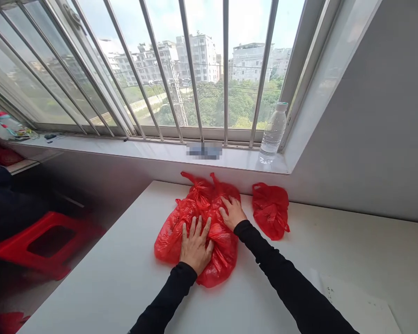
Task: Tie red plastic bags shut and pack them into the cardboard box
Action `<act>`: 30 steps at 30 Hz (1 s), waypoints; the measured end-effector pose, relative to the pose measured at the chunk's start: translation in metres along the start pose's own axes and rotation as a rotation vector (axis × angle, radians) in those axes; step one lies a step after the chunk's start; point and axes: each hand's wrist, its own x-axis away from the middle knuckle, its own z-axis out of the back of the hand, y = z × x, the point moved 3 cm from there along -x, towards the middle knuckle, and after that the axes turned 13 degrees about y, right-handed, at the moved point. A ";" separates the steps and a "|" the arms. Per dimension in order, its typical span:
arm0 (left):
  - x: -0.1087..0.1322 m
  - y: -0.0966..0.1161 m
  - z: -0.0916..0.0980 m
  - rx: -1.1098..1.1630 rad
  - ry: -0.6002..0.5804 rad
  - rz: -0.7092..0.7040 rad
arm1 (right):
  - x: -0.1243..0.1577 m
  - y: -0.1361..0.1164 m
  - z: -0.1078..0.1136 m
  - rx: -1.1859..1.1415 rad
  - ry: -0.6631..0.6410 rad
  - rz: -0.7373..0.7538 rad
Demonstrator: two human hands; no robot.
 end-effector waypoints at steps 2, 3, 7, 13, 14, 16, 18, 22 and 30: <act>-0.005 -0.015 0.000 -0.023 0.010 0.010 | 0.002 0.004 0.006 -0.009 0.031 -0.009; -0.006 -0.021 0.002 -0.031 0.016 0.012 | 0.004 0.011 0.012 -0.001 0.056 -0.030; -0.016 -0.036 0.018 -0.035 0.048 -0.017 | 0.014 0.063 0.046 0.114 0.208 -0.216; -0.077 -0.044 0.018 -0.027 0.110 0.031 | 0.031 0.103 0.055 0.201 0.184 -0.351; -0.089 -0.049 0.015 -0.023 0.101 0.049 | 0.032 0.099 0.048 0.196 0.153 -0.336; -0.109 -0.066 0.015 -0.018 0.082 0.110 | 0.031 0.086 0.034 0.191 0.105 -0.308; -0.120 -0.093 0.019 -0.022 0.064 0.199 | 0.029 0.070 0.019 0.189 0.076 -0.296; -0.109 -0.144 0.022 -0.017 -0.044 0.373 | 0.020 0.046 -0.001 0.192 0.054 -0.318; -0.076 -0.120 -0.019 -0.001 -0.132 0.404 | 0.018 0.049 0.014 0.221 0.035 -0.372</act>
